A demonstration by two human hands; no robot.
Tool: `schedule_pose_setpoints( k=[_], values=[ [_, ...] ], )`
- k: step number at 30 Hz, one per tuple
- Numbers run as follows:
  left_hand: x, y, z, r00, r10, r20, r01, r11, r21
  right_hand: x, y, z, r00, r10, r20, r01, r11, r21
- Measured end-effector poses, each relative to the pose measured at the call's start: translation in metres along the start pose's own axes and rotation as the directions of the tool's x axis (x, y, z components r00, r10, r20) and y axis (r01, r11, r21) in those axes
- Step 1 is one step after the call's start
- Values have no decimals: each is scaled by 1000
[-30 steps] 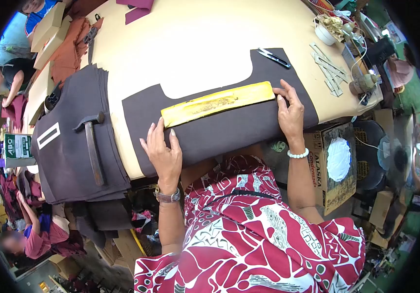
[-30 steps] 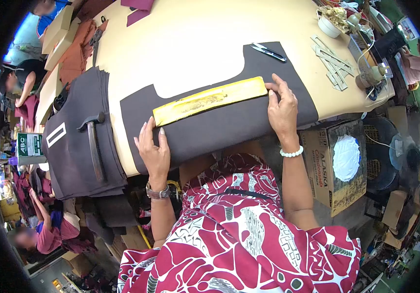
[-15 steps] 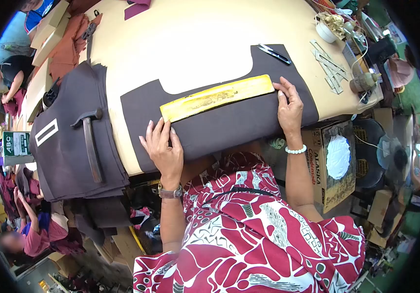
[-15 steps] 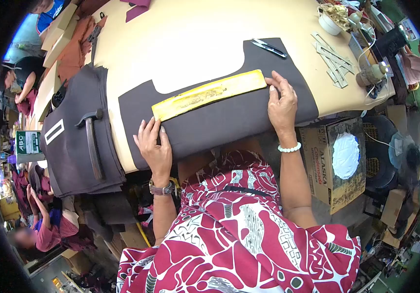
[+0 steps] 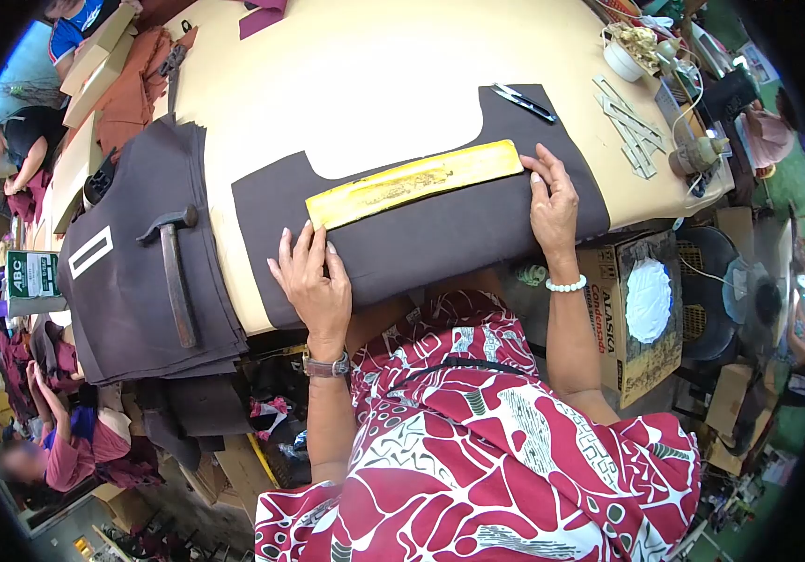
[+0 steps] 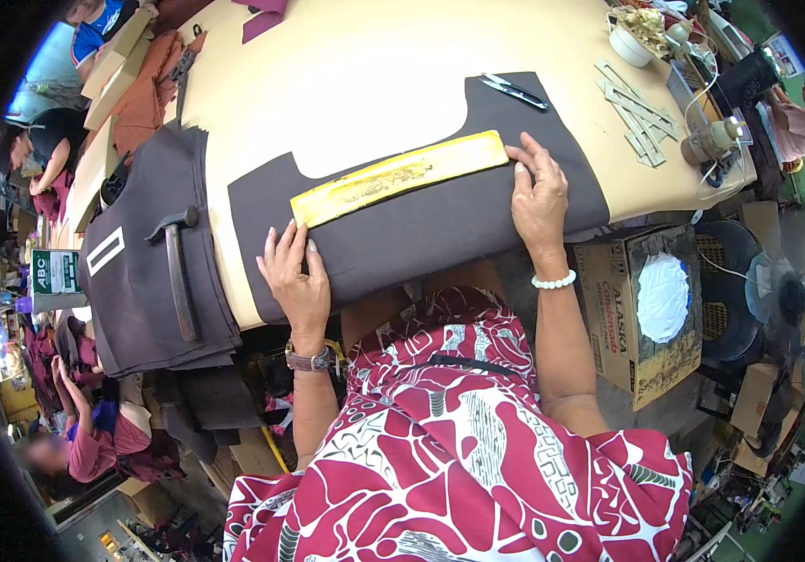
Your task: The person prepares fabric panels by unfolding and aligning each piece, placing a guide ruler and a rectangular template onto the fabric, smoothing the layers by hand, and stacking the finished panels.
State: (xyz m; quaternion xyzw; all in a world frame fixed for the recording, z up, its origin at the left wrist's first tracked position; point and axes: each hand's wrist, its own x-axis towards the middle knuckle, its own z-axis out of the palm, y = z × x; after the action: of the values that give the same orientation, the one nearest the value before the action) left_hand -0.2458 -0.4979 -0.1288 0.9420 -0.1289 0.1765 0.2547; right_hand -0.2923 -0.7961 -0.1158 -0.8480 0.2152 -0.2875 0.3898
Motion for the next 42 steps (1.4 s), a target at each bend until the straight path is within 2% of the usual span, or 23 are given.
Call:
schedule_pose_setpoints(
  k=[8, 11, 14, 15, 18, 22, 26, 42],
  values=[
    [-1, -1, 0, 1000, 12, -5, -12, 1000, 2, 0, -4, -1, 1000, -19, 3, 19, 1000, -13],
    [-1, -1, 0, 1000, 13, -4, -13, 1000, 8, -2, -3, -1, 996, -92, -2, 91, 987, -136],
    [0, 1, -1, 1000, 10, -1, -10, 1000, 13, -4, 1, -1, 961, -272, 57, 277, 913, -299],
    [0, 1, -1, 1000, 15, 11, -15, 999, 34, -6, -2, -2, 955, -275, 113, 297, 886, -357],
    [2, 7, -5, 998, 56, 6, -56, 981, 186, -16, -16, -2, 942, -312, 123, 332, 810, -483],
    [-1, 15, -5, 994, 57, 89, -78, 963, 258, -20, -11, 3, 937, -321, 142, 349, 819, -456],
    [-7, 11, 0, 999, -3, 49, -2, 993, 115, -20, -11, 3, 943, -320, 92, 329, 854, -403],
    [-7, 10, 2, 1000, -8, 8, 7, 996, 92, -19, -11, 2, 942, -323, 89, 331, 858, -392]
  ],
)
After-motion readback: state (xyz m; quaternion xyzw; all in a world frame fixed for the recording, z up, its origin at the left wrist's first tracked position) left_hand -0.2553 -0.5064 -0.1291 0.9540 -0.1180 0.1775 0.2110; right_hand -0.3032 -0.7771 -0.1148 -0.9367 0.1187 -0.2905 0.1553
